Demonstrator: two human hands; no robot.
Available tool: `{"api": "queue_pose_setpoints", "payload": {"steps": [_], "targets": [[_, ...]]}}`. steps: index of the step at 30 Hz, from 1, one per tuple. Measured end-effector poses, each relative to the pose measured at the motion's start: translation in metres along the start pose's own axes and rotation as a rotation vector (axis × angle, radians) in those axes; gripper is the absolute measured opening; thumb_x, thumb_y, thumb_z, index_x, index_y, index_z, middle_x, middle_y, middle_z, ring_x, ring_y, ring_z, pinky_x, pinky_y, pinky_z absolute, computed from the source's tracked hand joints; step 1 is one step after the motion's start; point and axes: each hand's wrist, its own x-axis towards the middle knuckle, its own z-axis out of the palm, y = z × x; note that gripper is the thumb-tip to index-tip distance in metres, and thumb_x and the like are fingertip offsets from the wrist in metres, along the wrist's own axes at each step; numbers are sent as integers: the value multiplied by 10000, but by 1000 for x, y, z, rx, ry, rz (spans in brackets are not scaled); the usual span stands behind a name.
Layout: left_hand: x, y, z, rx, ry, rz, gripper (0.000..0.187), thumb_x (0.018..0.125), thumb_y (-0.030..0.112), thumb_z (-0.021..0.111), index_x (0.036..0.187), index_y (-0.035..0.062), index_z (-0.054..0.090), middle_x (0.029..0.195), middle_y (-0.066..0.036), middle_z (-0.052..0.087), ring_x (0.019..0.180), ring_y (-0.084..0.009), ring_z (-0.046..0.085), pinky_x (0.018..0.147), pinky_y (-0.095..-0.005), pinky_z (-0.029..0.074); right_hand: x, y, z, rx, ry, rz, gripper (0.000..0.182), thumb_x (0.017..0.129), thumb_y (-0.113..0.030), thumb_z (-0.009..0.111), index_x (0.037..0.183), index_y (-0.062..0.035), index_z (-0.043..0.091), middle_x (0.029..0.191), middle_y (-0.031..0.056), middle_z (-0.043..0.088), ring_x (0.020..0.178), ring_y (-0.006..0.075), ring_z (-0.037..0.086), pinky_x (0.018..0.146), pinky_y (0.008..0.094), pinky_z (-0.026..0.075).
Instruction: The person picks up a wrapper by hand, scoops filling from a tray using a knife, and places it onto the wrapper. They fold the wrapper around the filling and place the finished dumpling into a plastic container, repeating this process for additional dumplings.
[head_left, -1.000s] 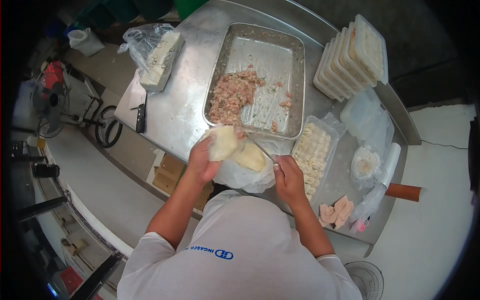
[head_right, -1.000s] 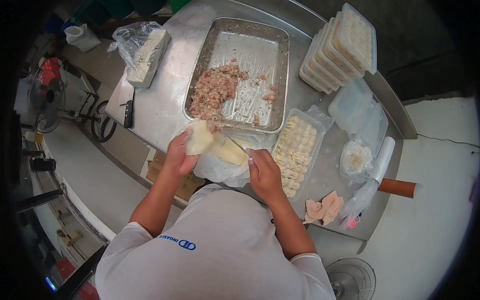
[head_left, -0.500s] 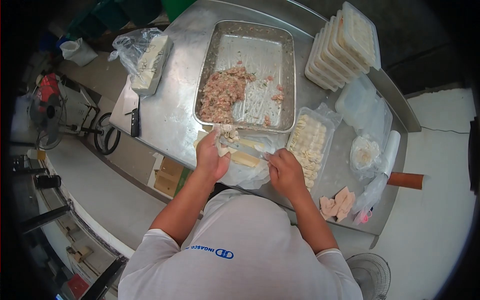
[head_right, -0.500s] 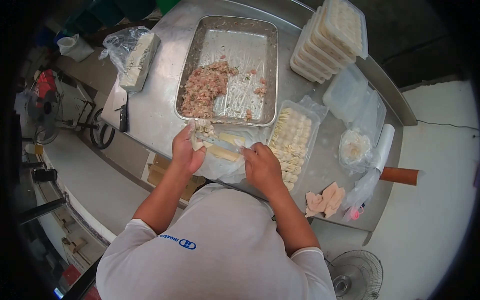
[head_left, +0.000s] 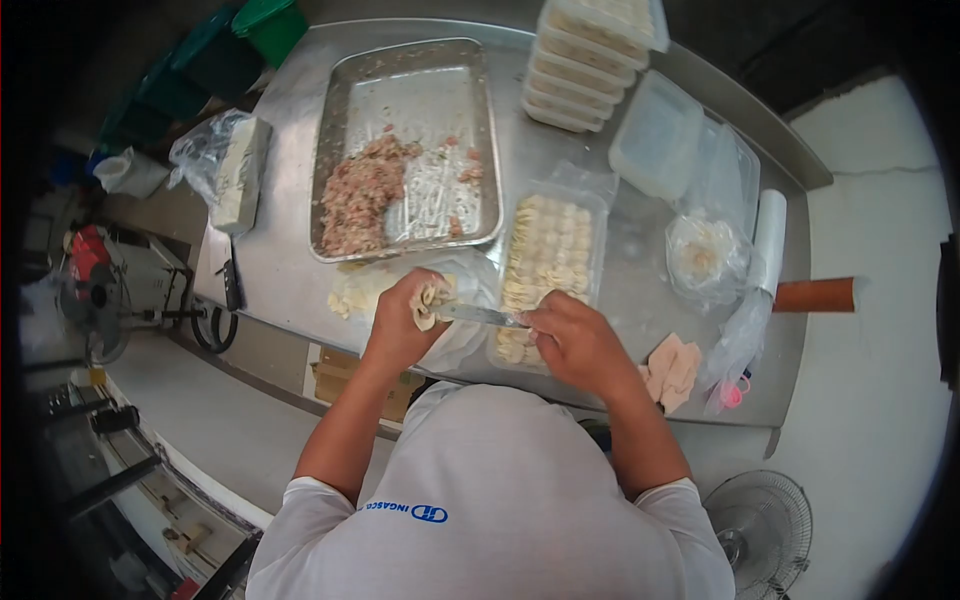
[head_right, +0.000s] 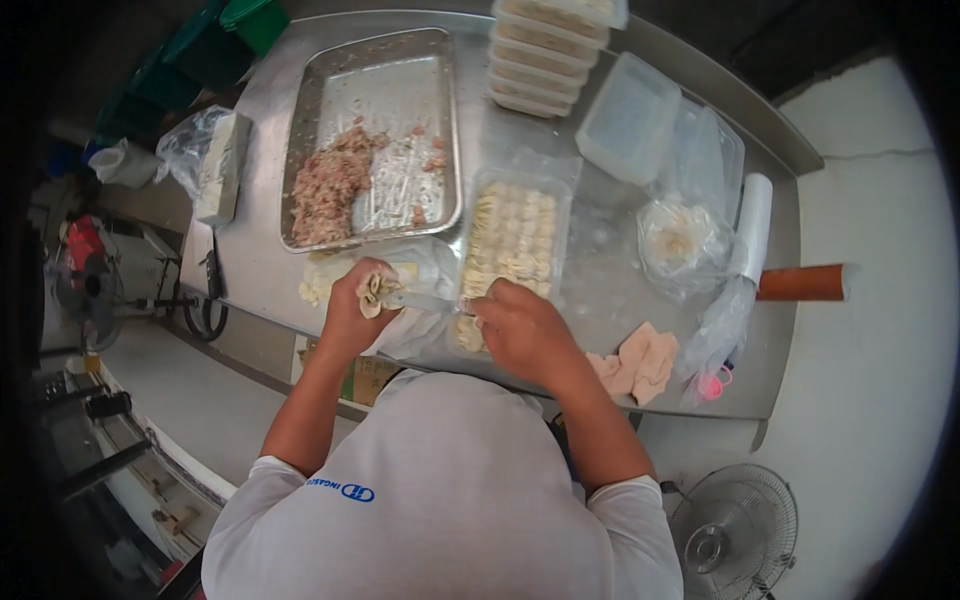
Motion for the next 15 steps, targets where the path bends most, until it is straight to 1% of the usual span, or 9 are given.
{"api": "queue_pose_setpoints", "payload": {"steps": [2,5,7,9,10,11,13,14,15], "targets": [[-1,1,13,230,-163,285,374,676,-85,747,1000,25,597,981,-122,636,937,-308,653,794,-363,526,-12,17,-19,-24,-13,0,252,814,22,625,1046,-30,709,897,129,638,788,317,643,682,401,505],[1,21,34,269,-280,381,375,651,-93,740,978,25,599,952,-142,617,909,-372,628,780,-371,521,-36,40,-47,2,-4,2,240,800,22,627,1024,-18,705,868,137,650,780,337,646,681,416,506],[5,27,46,308,-261,432,370,657,-94,740,976,31,597,939,-135,617,897,-351,640,781,-365,520,-52,51,-65,25,87,19,159,835,-52,654,983,-19,698,840,139,652,745,349,639,663,434,511],[10,33,57,274,-89,324,365,651,-97,747,956,27,590,936,-140,617,888,-349,641,771,-350,514,-67,63,-77,110,145,103,150,847,-84,672,979,-15,693,835,132,649,695,308,629,634,412,507],[13,32,64,251,-23,273,300,716,-58,761,940,46,589,909,-99,612,820,-264,631,726,-336,498,-72,67,-81,186,198,189,155,860,-115,690,974,-11,688,830,125,645,644,267,620,605,390,503],[12,29,74,261,-24,272,300,716,-58,761,940,46,589,909,-99,612,820,-264,631,726,-336,498,-77,73,-78,196,200,185,155,860,-115,690,974,-11,688,830,125,645,644,267,620,605,390,503],[9,23,98,-53,49,-50,218,820,25,754,942,65,578,888,-37,589,776,-144,566,678,-304,473,-83,87,-61,254,53,368,202,882,-187,724,972,-9,690,796,117,615,618,151,565,580,334,487],[9,22,116,-372,46,-132,155,911,91,702,1027,81,599,893,13,568,786,-72,494,661,-265,452,-84,88,-47,263,55,364,202,882,-187,724,972,-9,690,796,117,615,618,151,565,580,334,487],[9,31,137,-365,45,-129,155,911,91,702,1027,81,599,893,13,568,786,-72,494,661,-265,452,-79,82,-29,420,137,306,189,899,-178,714,982,-14,670,790,72,604,609,121,537,553,308,453]]}}
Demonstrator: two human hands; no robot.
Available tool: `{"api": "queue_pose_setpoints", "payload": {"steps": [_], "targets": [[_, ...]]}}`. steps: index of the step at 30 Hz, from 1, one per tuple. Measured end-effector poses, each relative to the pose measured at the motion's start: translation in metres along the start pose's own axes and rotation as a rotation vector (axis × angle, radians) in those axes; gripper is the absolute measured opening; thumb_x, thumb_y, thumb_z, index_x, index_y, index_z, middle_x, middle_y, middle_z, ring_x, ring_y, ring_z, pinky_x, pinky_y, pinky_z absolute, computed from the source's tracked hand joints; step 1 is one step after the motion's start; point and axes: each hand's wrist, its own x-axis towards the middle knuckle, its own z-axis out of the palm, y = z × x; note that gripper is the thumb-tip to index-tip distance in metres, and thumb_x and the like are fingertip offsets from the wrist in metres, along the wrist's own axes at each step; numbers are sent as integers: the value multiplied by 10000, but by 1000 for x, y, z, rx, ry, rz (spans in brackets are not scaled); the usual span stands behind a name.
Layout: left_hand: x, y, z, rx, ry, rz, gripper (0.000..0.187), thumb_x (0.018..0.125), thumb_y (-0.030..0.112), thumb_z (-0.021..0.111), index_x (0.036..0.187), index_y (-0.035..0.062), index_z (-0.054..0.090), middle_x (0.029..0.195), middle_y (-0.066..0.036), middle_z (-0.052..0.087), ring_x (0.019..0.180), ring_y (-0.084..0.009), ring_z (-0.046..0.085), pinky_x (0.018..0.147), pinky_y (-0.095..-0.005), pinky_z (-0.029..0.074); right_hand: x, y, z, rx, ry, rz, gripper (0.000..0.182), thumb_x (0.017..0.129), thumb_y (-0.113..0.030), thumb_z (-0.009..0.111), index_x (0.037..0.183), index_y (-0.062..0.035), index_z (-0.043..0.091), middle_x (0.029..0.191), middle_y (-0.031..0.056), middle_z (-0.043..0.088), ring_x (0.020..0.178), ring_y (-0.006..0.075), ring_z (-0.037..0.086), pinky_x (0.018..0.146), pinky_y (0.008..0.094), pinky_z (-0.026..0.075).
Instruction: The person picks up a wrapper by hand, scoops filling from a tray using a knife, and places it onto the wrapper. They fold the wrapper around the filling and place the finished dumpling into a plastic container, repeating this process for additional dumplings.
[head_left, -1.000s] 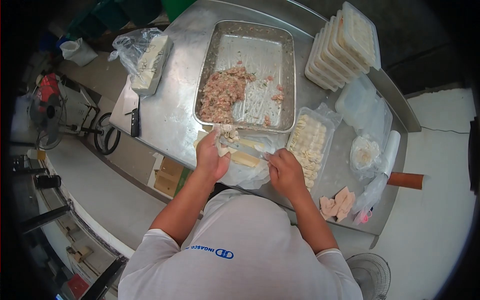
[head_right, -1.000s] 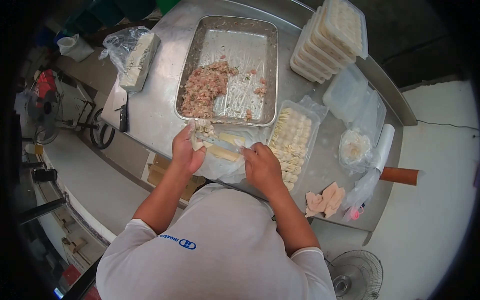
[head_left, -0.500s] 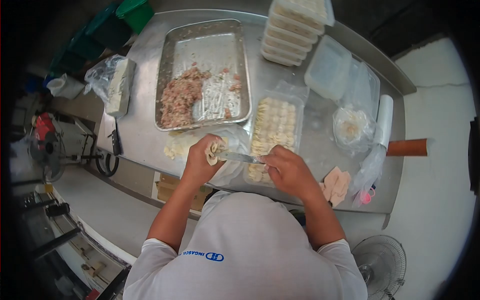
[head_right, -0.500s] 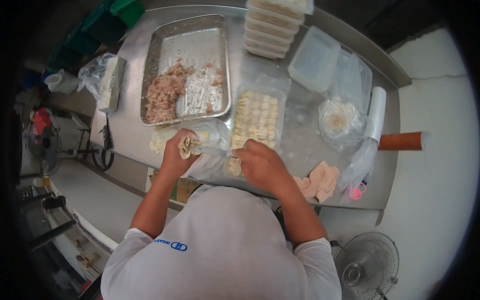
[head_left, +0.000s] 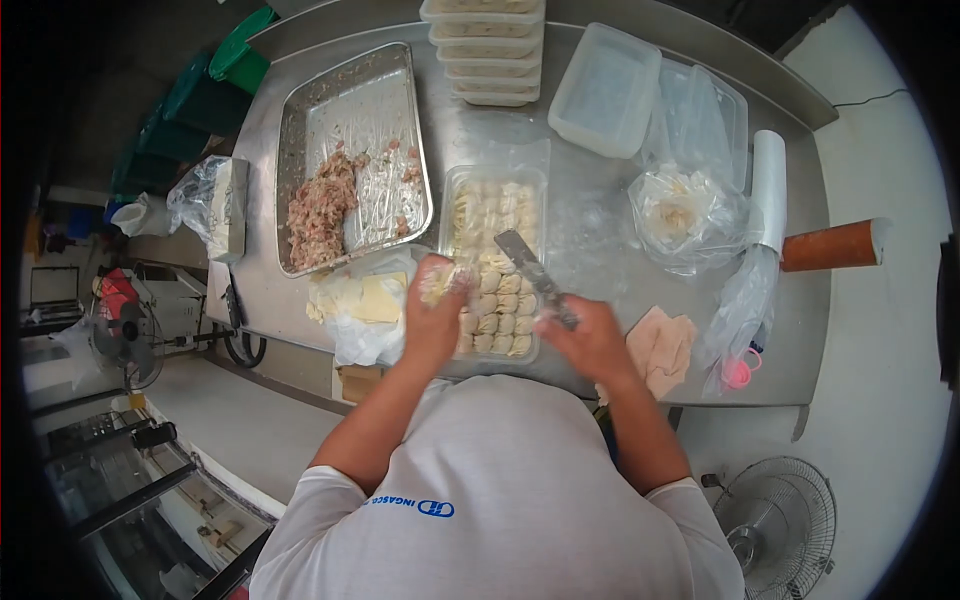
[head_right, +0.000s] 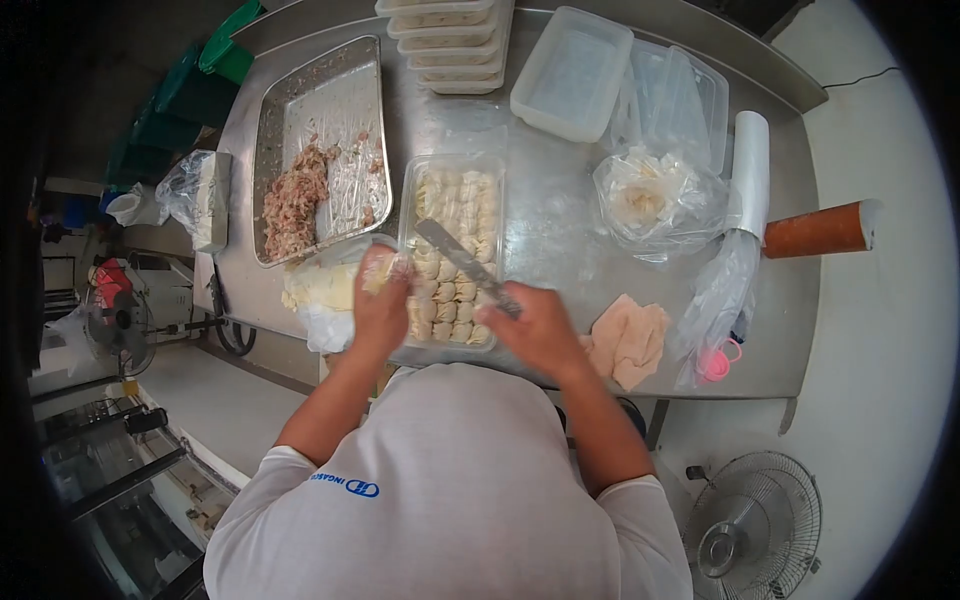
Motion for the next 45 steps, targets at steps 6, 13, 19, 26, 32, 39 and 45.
{"api": "queue_pose_setpoints", "payload": {"steps": [6,13,19,26,32,39,45], "targets": [[-4,21,59,-394,-50,-366,249,948,67,639,1197,54,631,982,-36,609,885,-115,575,789,-255,483,10,-5,48,1025,-5,229,362,944,-178,675,1268,-55,568,983,-5,625,714,70,543,569,269,470],[-4,24,29,225,-203,-62,256,871,-4,684,1127,-6,682,1115,-100,642,1088,-196,601,946,-294,460,16,17,32,1093,2,255,251,961,-145,643,1188,-65,573,905,-23,596,601,7,420,475,184,322],[4,19,3,523,-369,188,278,767,-64,740,1034,13,734,1083,-147,707,1030,-255,685,885,-345,535,15,35,45,1070,-67,299,249,966,-188,644,1171,-65,575,829,-31,567,557,14,395,461,190,308],[70,-22,-23,763,-294,190,346,753,-23,767,1088,26,697,1084,-160,704,1015,-261,687,879,-333,525,-4,55,27,873,145,422,189,950,-152,621,1091,-58,538,870,41,652,518,30,397,442,202,328],[78,-22,-14,837,-449,218,442,755,-45,729,1183,55,678,1157,-179,687,1086,-349,655,936,-382,522,-13,68,21,818,294,390,198,950,-175,629,1107,-67,575,867,22,646,519,26,406,427,194,319],[72,-21,-35,871,-559,312,563,739,-40,717,1283,71,628,1234,-178,641,1164,-377,590,998,-424,490,6,41,38,513,230,349,206,952,-163,622,1104,-24,623,880,39,651,587,74,498,508,252,398],[23,-29,-130,716,-259,447,436,725,-4,748,1147,67,667,1153,-180,598,1108,-377,554,959,-435,473,62,-32,64,-333,263,-181,239,931,-73,553,1133,23,638,945,151,623,874,331,649,738,396,508]]}}
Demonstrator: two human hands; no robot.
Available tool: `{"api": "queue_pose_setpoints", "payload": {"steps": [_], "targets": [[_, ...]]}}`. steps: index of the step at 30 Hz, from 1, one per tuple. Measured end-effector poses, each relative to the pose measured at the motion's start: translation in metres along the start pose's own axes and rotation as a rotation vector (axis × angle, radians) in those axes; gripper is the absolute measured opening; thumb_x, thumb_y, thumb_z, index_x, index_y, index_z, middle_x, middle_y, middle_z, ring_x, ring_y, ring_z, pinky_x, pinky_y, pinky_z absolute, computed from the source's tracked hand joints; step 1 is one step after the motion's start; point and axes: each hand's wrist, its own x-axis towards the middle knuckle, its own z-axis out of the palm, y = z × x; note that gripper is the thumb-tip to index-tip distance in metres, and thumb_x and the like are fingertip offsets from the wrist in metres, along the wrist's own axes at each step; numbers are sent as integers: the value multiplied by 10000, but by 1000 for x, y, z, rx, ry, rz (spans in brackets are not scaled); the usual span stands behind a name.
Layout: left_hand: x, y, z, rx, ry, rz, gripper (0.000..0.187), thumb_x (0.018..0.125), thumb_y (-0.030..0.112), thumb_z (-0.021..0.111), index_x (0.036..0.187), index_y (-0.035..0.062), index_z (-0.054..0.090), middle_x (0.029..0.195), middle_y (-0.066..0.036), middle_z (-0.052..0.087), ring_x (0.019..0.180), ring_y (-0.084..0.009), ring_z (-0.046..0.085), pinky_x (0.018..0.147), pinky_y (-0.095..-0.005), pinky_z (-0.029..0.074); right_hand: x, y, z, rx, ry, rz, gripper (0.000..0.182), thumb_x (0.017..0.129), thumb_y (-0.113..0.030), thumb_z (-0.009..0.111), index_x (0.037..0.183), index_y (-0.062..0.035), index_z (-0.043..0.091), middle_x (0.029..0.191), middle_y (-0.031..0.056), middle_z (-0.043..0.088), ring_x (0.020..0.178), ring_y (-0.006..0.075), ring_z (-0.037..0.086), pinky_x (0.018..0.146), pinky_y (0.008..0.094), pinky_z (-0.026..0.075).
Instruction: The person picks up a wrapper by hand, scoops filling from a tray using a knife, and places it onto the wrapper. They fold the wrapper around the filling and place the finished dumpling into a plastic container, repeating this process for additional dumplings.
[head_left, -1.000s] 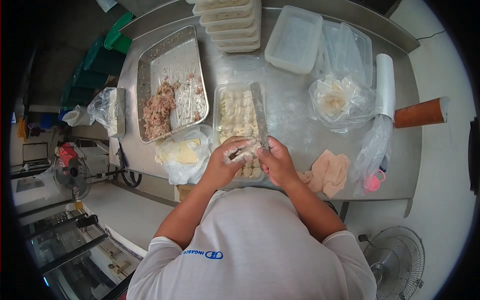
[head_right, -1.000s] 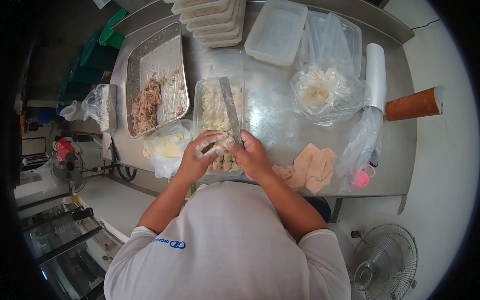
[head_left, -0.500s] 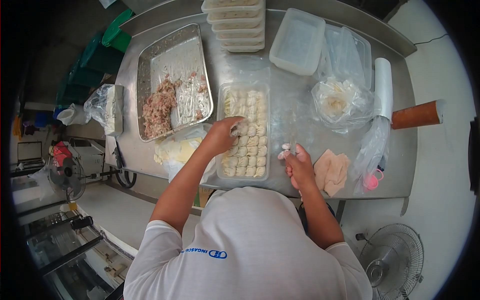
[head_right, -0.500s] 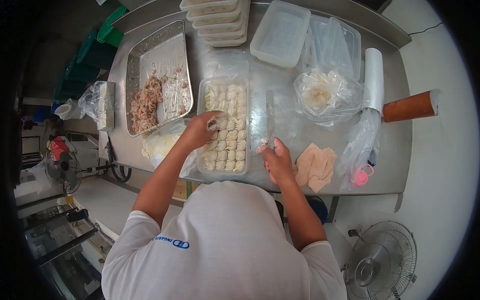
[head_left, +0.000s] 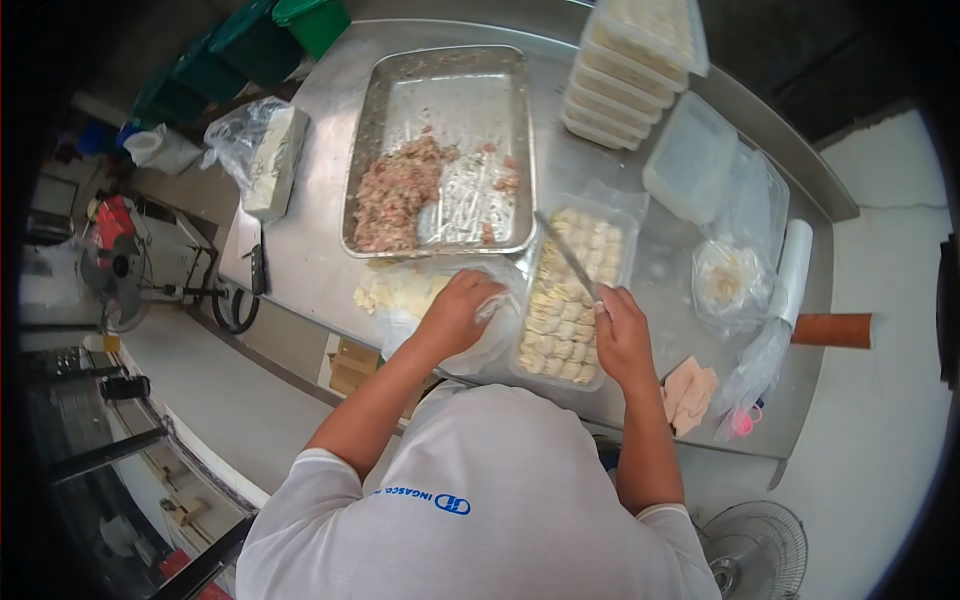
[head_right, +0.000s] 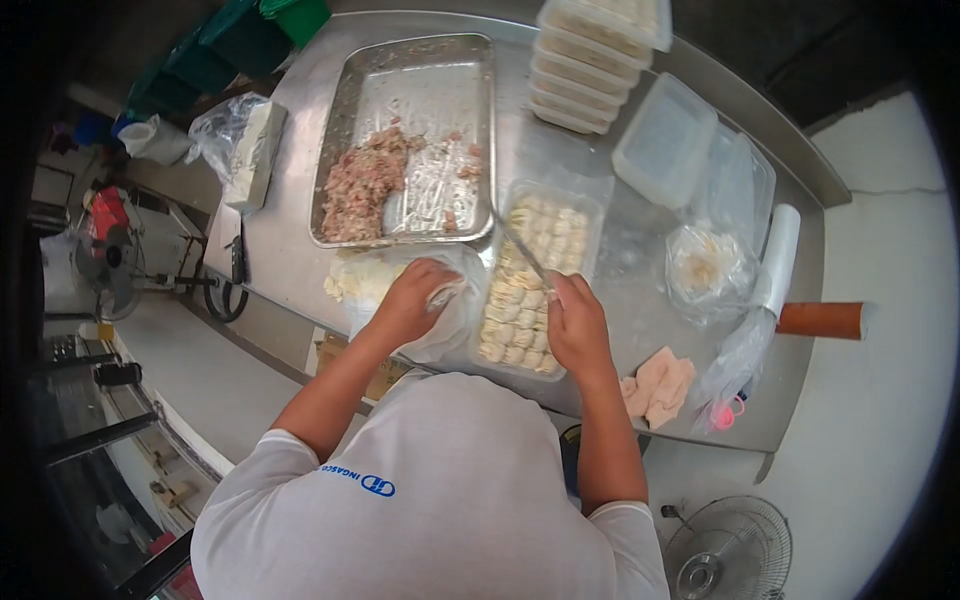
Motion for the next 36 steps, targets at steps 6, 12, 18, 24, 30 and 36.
{"api": "queue_pose_setpoints", "payload": {"steps": [6,12,18,24,30,36], "targets": [[-62,-62,-7,74,-68,-67,373,676,17,767,1042,57,711,1129,-160,617,1099,-368,546,958,-431,480,89,-59,69,-315,-317,-322,304,856,-40,553,1122,-87,690,998,113,647,903,334,657,759,432,535],[-51,-66,-22,-60,-162,-41,252,701,41,738,953,48,722,1074,-135,638,1015,-344,580,902,-392,500,150,-80,130,-527,-587,-538,348,793,-58,598,1112,-126,718,934,81,670,841,318,666,720,430,545],[-86,-100,-21,-1485,358,-766,243,995,159,554,1224,97,606,1133,-116,658,1027,-248,647,926,-364,508,153,-93,138,-535,-640,-526,286,799,-92,609,1051,-114,741,889,90,687,817,317,674,706,433,545],[-102,-90,-65,-1883,680,-537,361,1049,273,456,1310,30,516,1236,-102,643,1137,-220,629,972,-351,511,149,-94,139,-358,-555,-479,245,823,-125,622,1036,-101,740,869,91,685,810,311,677,700,428,545],[-107,-99,-70,-2194,589,-363,399,1011,314,511,1309,51,542,1253,-113,633,1192,-265,607,1021,-402,481,141,-102,153,-520,-580,-479,181,838,-131,625,964,-80,745,841,93,687,812,321,678,700,426,544],[-115,-111,-70,-1468,627,-398,334,939,209,571,1239,66,597,1141,-135,674,1073,-271,643,970,-417,501,125,-87,121,-175,-571,-326,236,846,-133,663,1054,-40,725,936,139,709,838,349,680,751,409,542]]}}
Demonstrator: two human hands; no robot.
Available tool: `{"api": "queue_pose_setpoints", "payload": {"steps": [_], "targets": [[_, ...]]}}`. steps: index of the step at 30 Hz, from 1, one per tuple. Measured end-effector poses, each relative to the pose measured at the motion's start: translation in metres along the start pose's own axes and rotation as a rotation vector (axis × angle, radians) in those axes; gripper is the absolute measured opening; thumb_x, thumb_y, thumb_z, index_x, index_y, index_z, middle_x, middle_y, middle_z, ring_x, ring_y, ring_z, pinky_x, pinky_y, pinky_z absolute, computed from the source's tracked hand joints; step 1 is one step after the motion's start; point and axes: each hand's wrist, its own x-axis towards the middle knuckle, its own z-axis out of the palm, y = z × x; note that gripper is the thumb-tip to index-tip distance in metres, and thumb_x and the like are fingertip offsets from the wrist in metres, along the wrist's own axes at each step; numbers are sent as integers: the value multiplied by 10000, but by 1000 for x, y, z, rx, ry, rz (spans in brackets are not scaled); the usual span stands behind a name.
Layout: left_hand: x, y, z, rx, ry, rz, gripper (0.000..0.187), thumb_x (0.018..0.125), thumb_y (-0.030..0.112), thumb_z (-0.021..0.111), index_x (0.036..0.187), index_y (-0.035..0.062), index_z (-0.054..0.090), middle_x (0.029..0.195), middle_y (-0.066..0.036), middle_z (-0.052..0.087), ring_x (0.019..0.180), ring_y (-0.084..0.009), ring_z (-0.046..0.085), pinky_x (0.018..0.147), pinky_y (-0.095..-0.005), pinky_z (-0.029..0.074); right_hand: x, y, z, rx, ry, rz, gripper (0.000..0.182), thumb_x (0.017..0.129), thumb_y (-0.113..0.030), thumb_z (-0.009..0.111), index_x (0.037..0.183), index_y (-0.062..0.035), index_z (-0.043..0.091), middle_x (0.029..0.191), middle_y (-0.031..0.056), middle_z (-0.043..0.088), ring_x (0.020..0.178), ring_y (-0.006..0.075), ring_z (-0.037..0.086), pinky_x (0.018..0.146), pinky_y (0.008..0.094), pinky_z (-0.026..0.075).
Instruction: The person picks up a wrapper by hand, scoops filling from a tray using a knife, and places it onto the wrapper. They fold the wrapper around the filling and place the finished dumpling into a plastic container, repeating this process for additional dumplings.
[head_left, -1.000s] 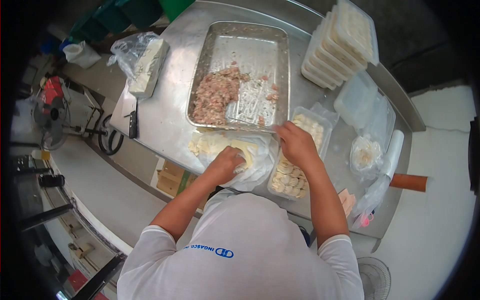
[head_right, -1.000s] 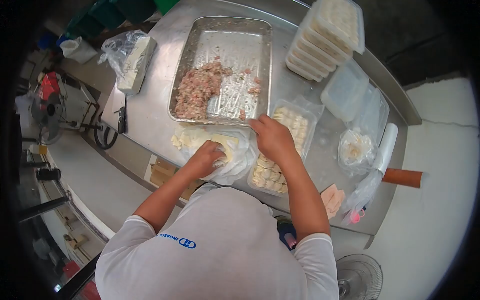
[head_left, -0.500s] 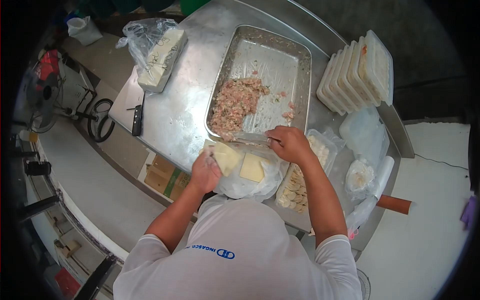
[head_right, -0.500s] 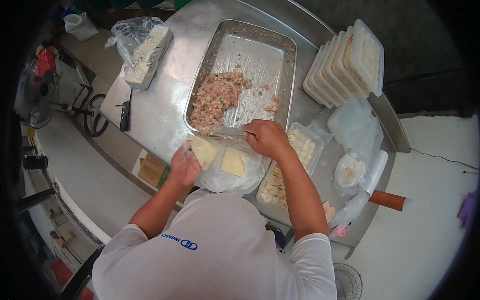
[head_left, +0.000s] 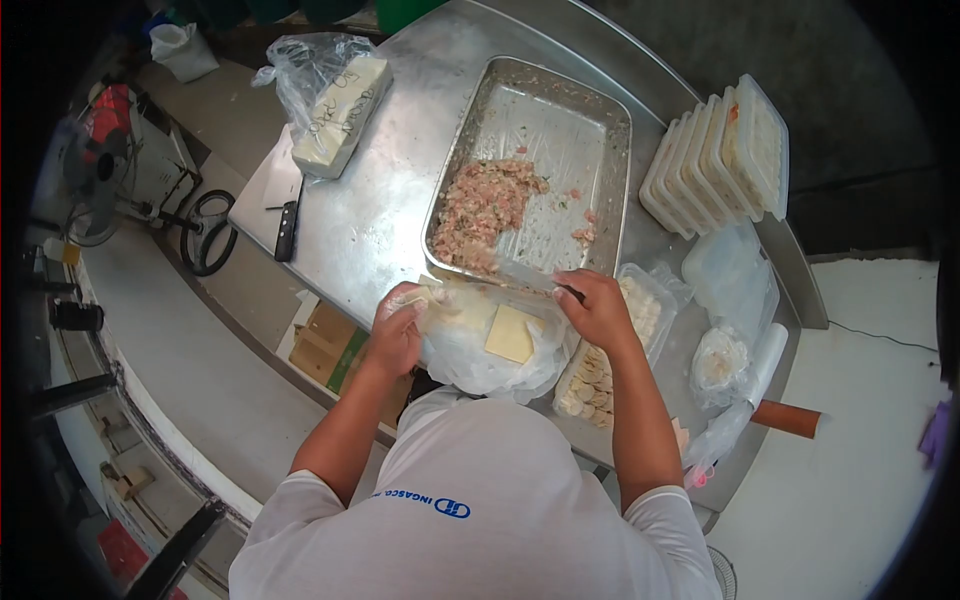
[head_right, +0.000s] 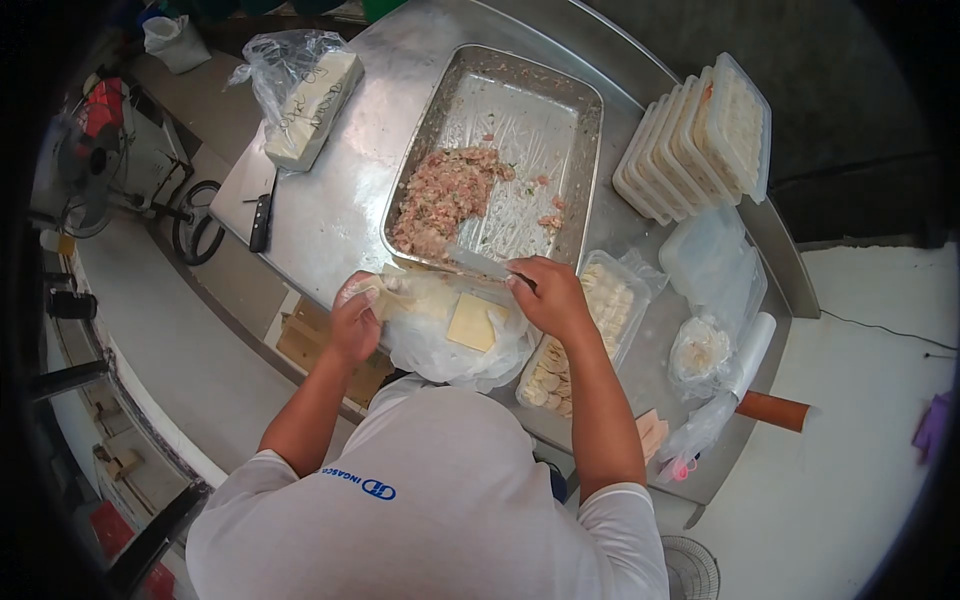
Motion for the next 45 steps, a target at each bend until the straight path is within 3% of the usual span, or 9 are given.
{"api": "queue_pose_setpoints", "payload": {"steps": [1,3,4,7,9,13,25,28,45], "targets": [[-1,12,10,-1,4,5,334,939,209,571,1239,66,597,1141,-135,674,1073,-271,643,970,-417,501,-8,-3,1,59,107,19,244,848,-111,670,1068,-14,714,930,155,705,829,341,681,758,390,537],[-4,43,30,918,-42,260,280,941,106,549,1204,19,587,1095,-119,692,1078,-224,648,979,-370,495,-23,-10,2,118,220,38,254,851,-90,676,1082,12,704,924,171,700,820,333,682,765,371,533],[-3,50,40,920,-43,263,280,941,106,549,1204,19,587,1095,-119,692,1078,-224,648,979,-370,495,-29,-19,0,147,265,74,244,864,-69,663,1087,23,696,916,174,690,818,325,678,768,359,529],[6,54,67,632,186,69,280,960,115,530,1218,19,584,1141,-131,678,1095,-237,647,1005,-387,492,-43,-42,7,214,355,79,234,881,-27,639,1104,29,685,926,172,668,832,309,666,775,341,521],[11,51,77,-345,84,-102,299,992,154,490,1248,26,574,1204,-133,658,1112,-264,644,1026,-419,489,-51,-55,16,252,399,52,238,885,-7,629,1115,24,683,943,167,658,849,302,659,777,334,518],[12,48,89,-646,-118,-159,381,995,199,471,1311,-2,540,1262,-155,629,1189,-280,601,1082,-439,447,-59,-67,36,253,399,-13,268,865,27,623,1122,-11,693,1006,158,611,902,303,633,776,341,513],[11,37,32,-364,387,-97,380,1028,189,447,1329,-36,504,1298,-171,589,1191,-310,585,1081,-459,453,-9,-38,0,-494,111,61,291,788,-68,605,1052,-122,716,885,119,631,849,336,647,731,459,543],[10,23,26,-327,397,-132,370,1050,206,414,1323,-24,511,1272,-156,599,1191,-300,587,1069,-454,465,15,-30,-6,-544,-109,-33,276,810,-104,591,1049,-134,726,874,103,666,835,335,672,728,463,550],[16,8,27,-355,444,-136,360,1067,220,373,1299,-11,521,1257,-139,604,1161,-268,600,1050,-414,470,26,-16,9,-367,-70,-119,232,829,-92,605,1027,-124,722,936,91,685,845,324,680,722,447,549]]}}
